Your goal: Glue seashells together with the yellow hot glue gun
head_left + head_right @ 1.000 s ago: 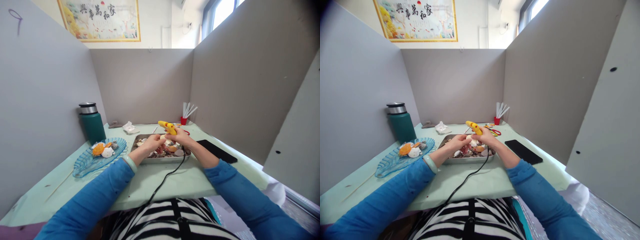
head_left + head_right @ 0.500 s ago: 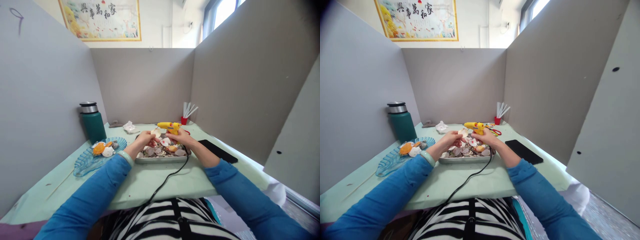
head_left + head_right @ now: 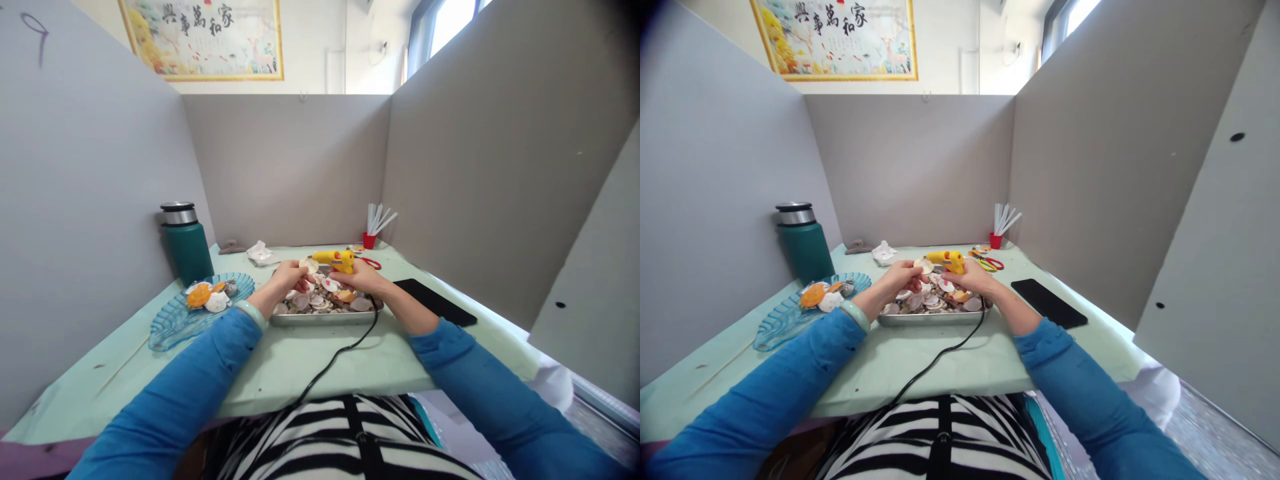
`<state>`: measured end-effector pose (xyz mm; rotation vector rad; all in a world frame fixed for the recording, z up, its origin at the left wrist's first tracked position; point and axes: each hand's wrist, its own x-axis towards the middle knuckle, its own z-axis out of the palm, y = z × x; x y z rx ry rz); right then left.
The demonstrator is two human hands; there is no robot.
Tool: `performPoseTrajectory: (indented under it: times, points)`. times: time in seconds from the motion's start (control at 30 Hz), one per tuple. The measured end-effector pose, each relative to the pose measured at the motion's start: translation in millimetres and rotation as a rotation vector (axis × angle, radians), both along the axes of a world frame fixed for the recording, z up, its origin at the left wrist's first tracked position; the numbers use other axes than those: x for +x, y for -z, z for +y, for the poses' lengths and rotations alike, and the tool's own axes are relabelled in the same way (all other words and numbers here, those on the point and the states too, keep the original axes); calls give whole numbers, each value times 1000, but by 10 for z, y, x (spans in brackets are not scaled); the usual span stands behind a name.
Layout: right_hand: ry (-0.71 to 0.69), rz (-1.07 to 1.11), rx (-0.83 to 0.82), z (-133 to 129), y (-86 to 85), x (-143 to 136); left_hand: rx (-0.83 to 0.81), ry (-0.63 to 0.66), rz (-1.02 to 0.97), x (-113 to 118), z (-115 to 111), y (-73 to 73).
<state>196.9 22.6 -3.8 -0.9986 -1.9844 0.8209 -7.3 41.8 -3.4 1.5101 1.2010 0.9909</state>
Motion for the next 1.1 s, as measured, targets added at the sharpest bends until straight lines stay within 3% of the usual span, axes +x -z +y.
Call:
performPoseTrajectory:
  times: [0.4, 1.1]
  points:
    - [114, -74, 82, 62, 79, -16, 125, -51, 244, -9, 22, 29]
    - [136, -174, 223, 57, 70, -19, 144, -60, 269, -15, 51, 54]
